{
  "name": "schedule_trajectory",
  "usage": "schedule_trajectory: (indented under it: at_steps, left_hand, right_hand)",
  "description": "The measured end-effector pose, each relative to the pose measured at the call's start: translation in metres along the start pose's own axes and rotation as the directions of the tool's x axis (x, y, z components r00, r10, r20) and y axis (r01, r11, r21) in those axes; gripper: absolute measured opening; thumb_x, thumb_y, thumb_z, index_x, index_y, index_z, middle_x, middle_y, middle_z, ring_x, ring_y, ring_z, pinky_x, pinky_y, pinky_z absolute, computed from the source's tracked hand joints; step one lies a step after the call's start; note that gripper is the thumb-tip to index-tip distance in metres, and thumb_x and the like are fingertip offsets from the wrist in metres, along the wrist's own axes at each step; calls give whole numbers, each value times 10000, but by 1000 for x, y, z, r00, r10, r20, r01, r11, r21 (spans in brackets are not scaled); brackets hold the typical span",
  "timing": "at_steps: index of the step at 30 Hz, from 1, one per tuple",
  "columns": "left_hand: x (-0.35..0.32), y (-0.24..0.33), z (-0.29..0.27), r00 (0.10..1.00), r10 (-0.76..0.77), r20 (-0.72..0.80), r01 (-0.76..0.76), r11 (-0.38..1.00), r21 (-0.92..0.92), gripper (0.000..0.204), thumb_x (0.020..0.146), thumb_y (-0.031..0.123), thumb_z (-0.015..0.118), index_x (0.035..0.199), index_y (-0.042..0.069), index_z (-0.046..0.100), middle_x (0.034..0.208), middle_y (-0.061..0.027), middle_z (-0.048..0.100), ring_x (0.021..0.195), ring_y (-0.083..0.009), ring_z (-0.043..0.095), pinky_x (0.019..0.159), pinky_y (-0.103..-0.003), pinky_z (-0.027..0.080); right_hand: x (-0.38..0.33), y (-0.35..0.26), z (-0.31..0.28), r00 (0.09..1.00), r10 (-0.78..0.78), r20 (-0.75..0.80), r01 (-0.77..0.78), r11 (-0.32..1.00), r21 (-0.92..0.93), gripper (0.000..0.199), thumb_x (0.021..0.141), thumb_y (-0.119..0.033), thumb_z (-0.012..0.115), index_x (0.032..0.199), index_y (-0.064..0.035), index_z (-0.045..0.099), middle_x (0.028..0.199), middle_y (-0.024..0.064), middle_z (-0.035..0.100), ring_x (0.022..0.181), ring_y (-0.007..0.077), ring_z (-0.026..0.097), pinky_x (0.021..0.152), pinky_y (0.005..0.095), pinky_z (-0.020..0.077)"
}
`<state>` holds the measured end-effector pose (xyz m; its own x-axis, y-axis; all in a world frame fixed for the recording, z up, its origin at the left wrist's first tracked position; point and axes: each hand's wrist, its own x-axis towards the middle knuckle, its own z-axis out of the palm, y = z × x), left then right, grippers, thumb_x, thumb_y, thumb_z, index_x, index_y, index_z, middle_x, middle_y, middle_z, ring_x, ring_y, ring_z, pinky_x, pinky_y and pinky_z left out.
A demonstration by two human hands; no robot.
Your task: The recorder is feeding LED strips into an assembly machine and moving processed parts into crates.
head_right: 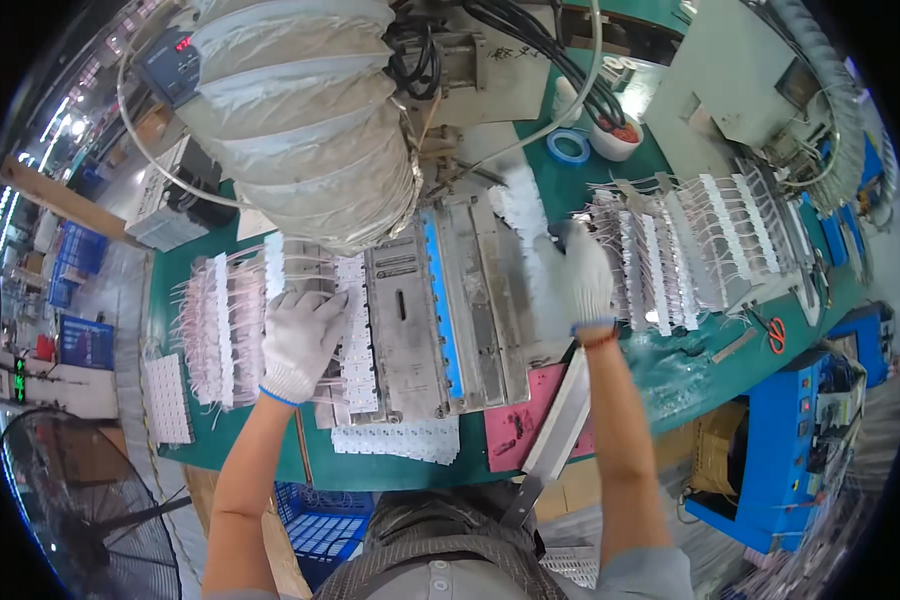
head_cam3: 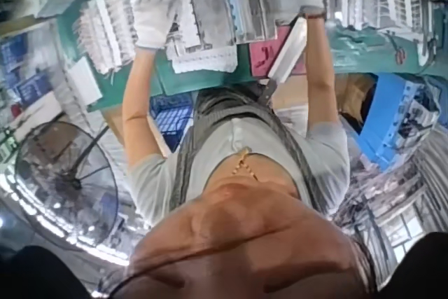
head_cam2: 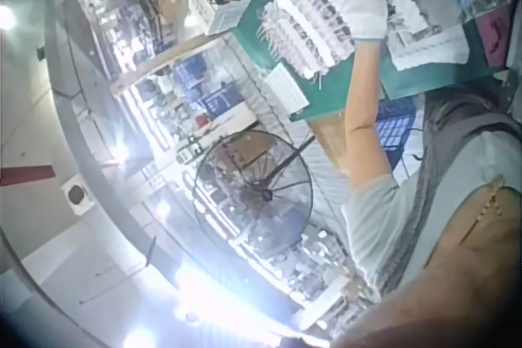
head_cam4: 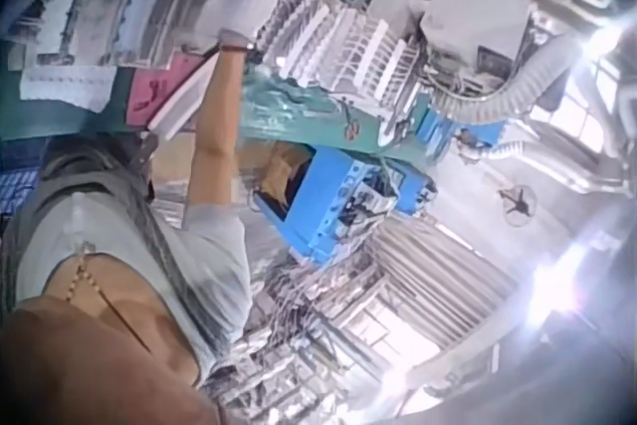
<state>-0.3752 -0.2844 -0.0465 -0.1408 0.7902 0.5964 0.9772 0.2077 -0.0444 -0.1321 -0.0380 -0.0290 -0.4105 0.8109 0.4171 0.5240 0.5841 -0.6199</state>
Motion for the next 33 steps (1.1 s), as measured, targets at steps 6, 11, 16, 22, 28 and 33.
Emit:
schedule_trajectory:
  at_steps: [6,11,16,22,28,33]
  left_hand:
    - [-7,-14,-10,999,0,-47,-3,999,-53,214,834,198,619,1001,91,697,821,-91,625,821,-280,580,794,-414,437]
    - [-13,-5,-18,997,13,-79,-28,982,-187,196,794,141,658,979,85,695,762,-77,583,750,-271,553,757,-414,428]
    - [-32,-17,-24,996,6,-89,-29,964,-265,209,766,163,686,967,107,699,789,-55,564,796,-258,550,827,-421,432]
    - [2,-54,-16,962,-74,-263,4,967,-256,278,783,228,667,1050,152,676,1005,-53,604,1003,-279,545,1024,-484,348]
    - [42,-104,21,987,147,-67,-159,956,-248,303,870,352,574,1060,143,684,909,-68,667,940,-245,616,1057,-471,333]
    - [52,-111,30,998,63,-30,-70,922,-382,301,866,354,583,1030,122,684,886,-109,645,917,-292,610,911,-420,440]
  right_hand:
    - [-94,-86,59,996,25,81,-21,999,-41,327,796,-253,659,1074,-82,634,1134,192,592,961,316,610,772,432,506]
    - [-33,-86,67,933,-358,-47,317,875,-367,287,794,-224,650,1068,-147,678,1094,150,588,961,335,585,776,411,500]
    - [-74,-143,90,989,-150,11,150,989,2,396,889,-345,577,1118,-23,608,952,200,642,900,359,629,790,422,501]
    - [-89,-156,135,945,148,290,-256,889,379,373,907,-297,529,1111,12,575,932,221,649,879,351,631,772,391,468]
    - [-80,-163,150,941,131,311,-307,716,627,330,924,-167,504,1190,22,557,976,63,617,883,113,508,810,262,434]
    - [-68,-156,153,940,139,312,-308,737,601,293,921,-160,523,1133,36,571,942,58,604,847,117,499,792,265,433]
